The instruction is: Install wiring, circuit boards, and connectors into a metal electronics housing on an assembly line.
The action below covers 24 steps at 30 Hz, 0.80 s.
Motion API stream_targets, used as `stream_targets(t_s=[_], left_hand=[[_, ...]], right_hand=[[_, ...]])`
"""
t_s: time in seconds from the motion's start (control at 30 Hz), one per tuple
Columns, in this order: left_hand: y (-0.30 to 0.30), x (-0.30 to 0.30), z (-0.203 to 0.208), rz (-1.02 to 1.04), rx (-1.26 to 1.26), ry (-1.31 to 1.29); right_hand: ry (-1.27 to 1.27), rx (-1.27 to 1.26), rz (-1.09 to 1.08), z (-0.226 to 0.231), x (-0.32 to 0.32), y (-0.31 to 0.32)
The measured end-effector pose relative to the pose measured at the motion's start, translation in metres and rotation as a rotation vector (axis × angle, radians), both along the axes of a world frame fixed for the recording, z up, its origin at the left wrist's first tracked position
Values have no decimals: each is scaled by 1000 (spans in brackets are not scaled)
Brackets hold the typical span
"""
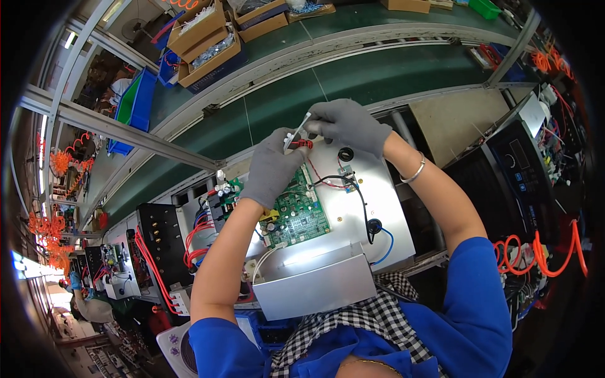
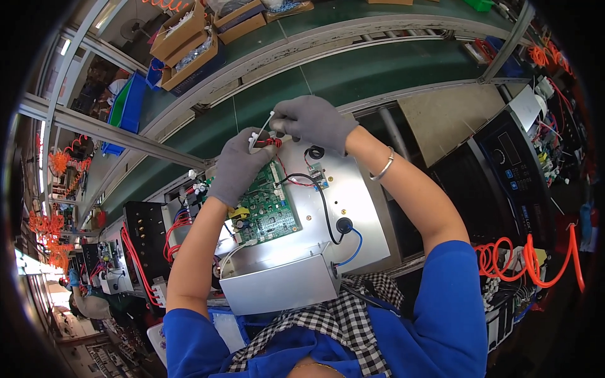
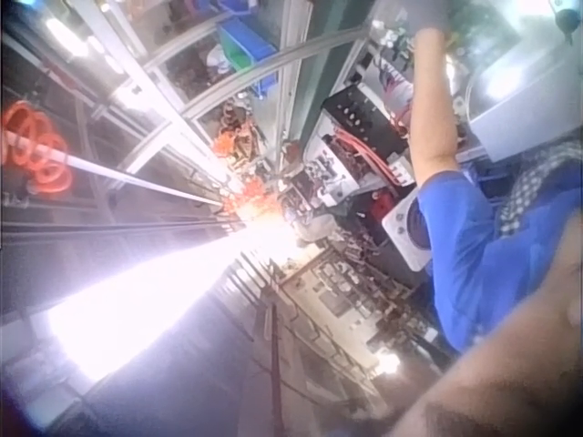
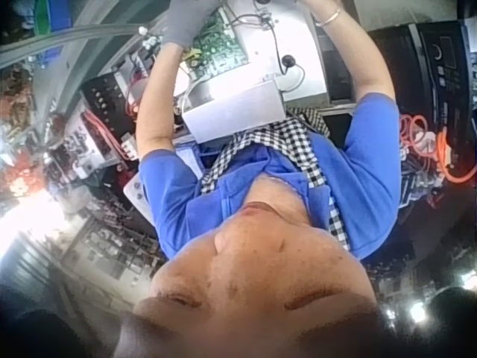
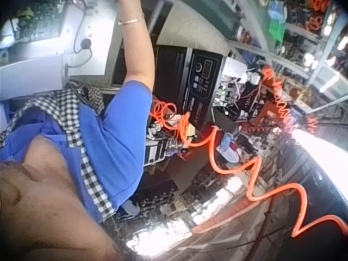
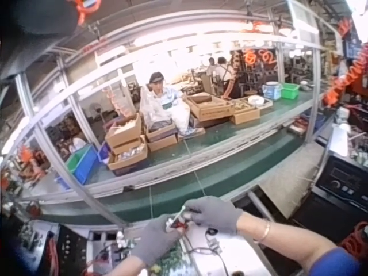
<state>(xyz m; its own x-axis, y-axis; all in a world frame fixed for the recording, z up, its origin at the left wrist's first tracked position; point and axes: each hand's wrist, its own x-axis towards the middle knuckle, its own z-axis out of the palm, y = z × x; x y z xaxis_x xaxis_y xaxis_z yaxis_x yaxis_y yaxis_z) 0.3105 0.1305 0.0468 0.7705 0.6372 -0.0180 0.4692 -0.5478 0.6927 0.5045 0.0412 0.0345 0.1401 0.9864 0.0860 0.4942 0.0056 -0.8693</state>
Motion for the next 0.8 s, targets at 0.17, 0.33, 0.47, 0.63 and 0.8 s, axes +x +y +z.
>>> stream_targets(t_s=[0.17,0.33,0.47,0.63,0.8], left_hand=[[1,6,-2,11,28,92],[4,8,-3,-50,97,106],[1,10,6,-66,179,200],[14,5,-3,-52,400,257],[23,0,3,24,159,341]], right_hand=[[-2,-67,-8,-15,-6,9],[-12,-39,36,-17,-7,5],[-187,85,-31,-13,-11,-11],[-409,146,-123,12,-33,-40],[-721,-91,171,19,-54,-55]])
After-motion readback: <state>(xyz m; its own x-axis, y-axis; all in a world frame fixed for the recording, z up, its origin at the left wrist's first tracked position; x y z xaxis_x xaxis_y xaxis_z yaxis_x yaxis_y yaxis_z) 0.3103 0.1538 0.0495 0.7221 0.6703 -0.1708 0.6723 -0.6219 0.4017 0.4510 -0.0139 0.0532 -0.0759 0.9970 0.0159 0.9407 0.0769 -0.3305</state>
